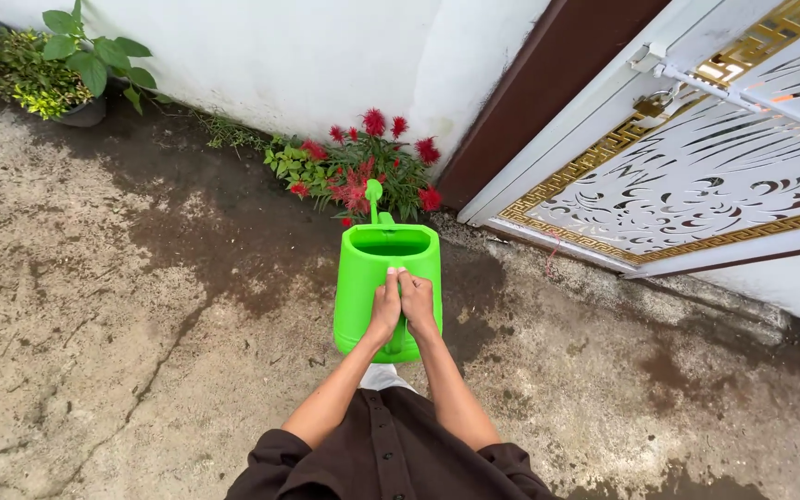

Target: Water various potted plants in a courtyard area using a watering can.

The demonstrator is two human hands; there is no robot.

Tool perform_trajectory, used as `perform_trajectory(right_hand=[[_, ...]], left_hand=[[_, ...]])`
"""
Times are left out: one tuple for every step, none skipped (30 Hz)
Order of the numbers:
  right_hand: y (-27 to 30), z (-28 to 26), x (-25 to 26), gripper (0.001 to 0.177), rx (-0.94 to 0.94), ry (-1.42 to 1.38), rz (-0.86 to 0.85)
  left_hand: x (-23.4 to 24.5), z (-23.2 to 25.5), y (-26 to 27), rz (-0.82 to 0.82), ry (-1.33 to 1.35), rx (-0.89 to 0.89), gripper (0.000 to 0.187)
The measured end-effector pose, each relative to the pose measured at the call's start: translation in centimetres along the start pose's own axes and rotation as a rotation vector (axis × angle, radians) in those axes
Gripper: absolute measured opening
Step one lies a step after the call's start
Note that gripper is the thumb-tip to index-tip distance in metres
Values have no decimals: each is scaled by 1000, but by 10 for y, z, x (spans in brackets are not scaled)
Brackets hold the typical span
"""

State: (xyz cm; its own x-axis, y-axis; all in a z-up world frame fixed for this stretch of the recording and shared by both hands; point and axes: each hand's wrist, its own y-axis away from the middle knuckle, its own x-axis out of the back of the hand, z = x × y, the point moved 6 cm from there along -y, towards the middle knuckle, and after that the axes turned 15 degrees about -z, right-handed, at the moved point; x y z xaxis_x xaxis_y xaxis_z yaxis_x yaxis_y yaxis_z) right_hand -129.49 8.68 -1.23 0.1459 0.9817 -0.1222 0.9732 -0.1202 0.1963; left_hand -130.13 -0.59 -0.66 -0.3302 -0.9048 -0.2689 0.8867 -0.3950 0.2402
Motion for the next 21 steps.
perform_trajectory(right_hand=[[-18,-3,4,41,-1,5,-6],[-37,-5,9,40,-30,-12,-8],[-51,-2,10,39,-65,-33,-11],[-63,-3,10,39,-73,-34,-18],[-78,-5,13,39,-95,-85,-28],[-92,-7,15,39,-116,-136,-37],[-111,-5,23,39,-105,-127,-43],[-131,-2,32,37,-96,-84,-35],[-139,7,37,34,-105,-45,-28],[-154,15,42,34,-112,-41,-35],[-166,22,46,37,-96,-64,-62],[-178,30,49,40,-80,-87,-88],[-188,32,50,40,-77,-88,-94],[-197,34,52,40,-103,-58,-69],[-202,39,55,40,-134,-30,-41],[-209,34,54,40,-135,-33,-43],[-212,29,55,41,-146,-40,-32],[-213,24,56,43,-157,-47,-20],[-214,22,59,43,-148,-42,-22],[-215,19,64,42,-161,-23,19],[-213,18,70,41,-176,-4,61]], left_hand=[[0,-2,-20,5,5,-2,62],[1,-6,-41,18,-18,41,63],[5,-12,-56,33,-44,91,64],[9,-16,-70,42,-42,96,64],[9,-17,-87,49,-82,81,65],[11,-19,-104,56,-121,67,67],[9,-20,-125,57,-116,52,67],[9,-22,-145,70,-114,25,66],[11,-29,-153,91,-112,16,66],[11,-25,-163,100,-106,19,66],[11,-24,-171,106,-117,84,69],[12,-22,-177,111,-128,149,72],[15,-30,-190,116,-130,145,72],[18,-38,-202,118,-133,145,72],[20,-47,-210,119,-137,151,72],[22,-53,-221,122,-139,153,72],[21,-60,-228,97,-115,171,74],[20,-66,-233,73,-92,190,76],[17,-63,-237,71,-90,179,76],[11,-60,-240,39,-53,163,73],[4,-57,-242,4,-16,149,70]])
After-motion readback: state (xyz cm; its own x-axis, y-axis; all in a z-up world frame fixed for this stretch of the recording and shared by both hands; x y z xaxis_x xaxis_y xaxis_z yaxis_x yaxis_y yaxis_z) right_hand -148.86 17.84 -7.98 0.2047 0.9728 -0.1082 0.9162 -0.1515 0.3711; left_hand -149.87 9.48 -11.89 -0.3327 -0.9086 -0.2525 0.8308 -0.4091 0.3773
